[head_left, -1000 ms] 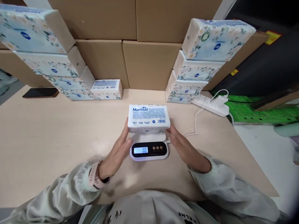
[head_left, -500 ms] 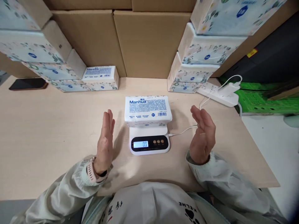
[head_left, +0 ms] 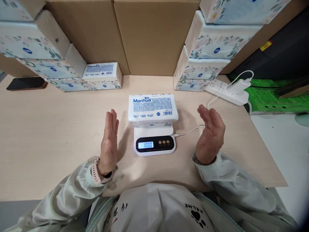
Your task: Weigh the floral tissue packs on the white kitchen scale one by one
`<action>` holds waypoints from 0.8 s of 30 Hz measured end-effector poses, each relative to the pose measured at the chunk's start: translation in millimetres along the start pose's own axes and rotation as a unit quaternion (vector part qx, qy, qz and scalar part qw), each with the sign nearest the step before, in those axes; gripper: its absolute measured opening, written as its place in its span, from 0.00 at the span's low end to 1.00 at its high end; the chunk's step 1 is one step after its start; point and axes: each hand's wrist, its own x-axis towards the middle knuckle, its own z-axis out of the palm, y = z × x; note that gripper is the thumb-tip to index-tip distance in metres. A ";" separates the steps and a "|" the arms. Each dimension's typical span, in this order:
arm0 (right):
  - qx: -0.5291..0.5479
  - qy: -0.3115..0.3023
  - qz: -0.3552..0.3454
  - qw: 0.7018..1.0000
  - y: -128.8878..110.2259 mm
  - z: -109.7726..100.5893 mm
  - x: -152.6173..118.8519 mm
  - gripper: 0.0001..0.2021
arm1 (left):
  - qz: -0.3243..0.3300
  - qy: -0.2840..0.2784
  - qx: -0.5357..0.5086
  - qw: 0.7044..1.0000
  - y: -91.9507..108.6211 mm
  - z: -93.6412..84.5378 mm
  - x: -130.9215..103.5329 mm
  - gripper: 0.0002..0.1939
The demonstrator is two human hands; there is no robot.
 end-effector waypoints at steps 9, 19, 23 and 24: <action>-0.048 -0.038 0.083 0.995 -14.1 -1.7 -1.1 0.34 | -0.017 0.012 -0.022 1.000 2.0 1.3 -0.2 0.33; -0.010 -0.034 0.032 0.999 -9.9 -1.9 -3.1 0.29 | -0.004 -0.009 -0.015 1.000 4.1 2.2 -1.1 0.32; -0.027 -0.025 0.036 0.999 -11.7 -2.1 -3.1 0.29 | -0.005 -0.002 -0.017 1.000 5.4 2.1 -1.3 0.32; -0.036 -0.028 0.040 0.998 -11.9 -2.2 -3.2 0.29 | -0.007 0.002 -0.018 1.000 5.6 2.2 -1.2 0.32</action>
